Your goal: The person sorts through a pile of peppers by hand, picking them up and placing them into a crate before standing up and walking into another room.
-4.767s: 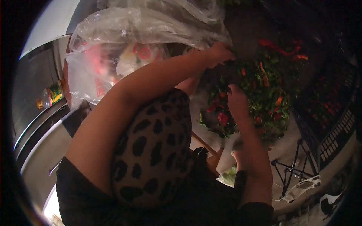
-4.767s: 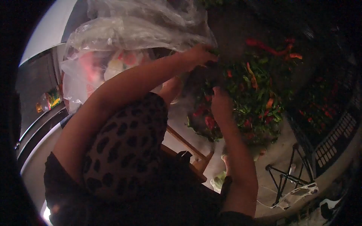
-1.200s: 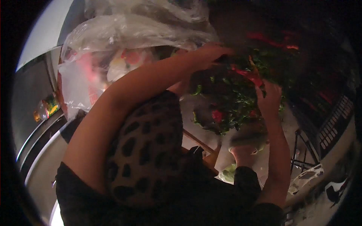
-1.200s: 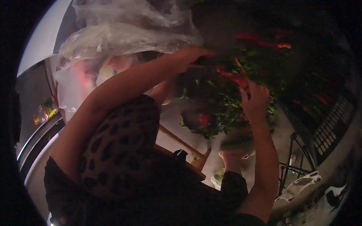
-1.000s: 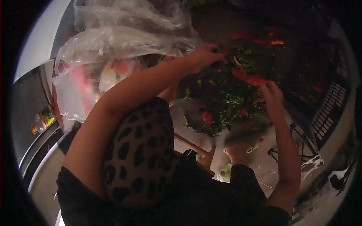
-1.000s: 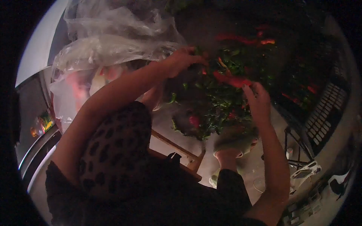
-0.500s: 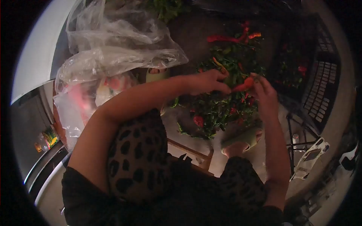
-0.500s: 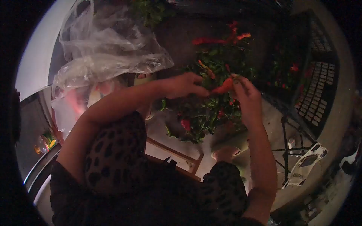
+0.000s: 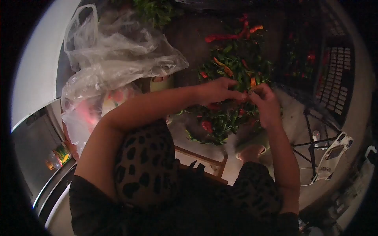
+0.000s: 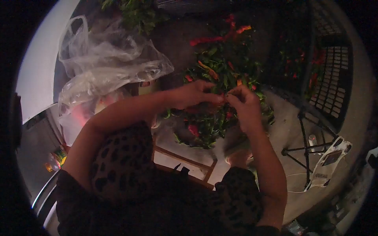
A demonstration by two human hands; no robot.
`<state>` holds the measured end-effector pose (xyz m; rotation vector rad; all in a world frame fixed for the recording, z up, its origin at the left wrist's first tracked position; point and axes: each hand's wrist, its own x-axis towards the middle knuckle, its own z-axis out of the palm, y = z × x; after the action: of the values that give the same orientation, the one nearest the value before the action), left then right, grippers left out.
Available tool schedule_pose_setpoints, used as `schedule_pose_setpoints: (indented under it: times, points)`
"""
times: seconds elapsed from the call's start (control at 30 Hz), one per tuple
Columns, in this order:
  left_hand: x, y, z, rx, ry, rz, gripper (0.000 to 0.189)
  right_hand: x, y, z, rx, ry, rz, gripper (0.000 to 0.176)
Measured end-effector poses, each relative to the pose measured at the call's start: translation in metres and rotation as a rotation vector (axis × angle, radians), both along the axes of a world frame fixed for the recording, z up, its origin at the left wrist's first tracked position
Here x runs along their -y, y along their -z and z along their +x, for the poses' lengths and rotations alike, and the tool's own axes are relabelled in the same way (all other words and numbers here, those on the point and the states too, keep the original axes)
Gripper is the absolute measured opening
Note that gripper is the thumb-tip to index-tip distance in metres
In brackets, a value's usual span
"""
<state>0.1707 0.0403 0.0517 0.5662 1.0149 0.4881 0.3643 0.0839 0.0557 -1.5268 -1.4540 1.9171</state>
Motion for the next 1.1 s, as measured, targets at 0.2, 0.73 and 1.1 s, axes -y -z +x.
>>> schedule_pose_setpoints:
  times: [0.2, 0.73, 1.1]
  points:
    - [0.009, 0.015, 0.015, -0.027, -0.136, 0.111, 0.026, 0.017, -0.008, -0.010, 0.198, -0.048, 0.475, 0.008]
    - [0.012, -0.013, 0.030, 0.005, -0.349, -0.217, 0.027, 0.023, 0.015, -0.008, 0.167, -0.090, 0.813, 0.011]
    - [0.007, -0.002, 0.017, -0.260, -0.082, 0.402, 0.031, 0.010, -0.001, -0.010, 0.013, 0.058, 0.349, 0.010]
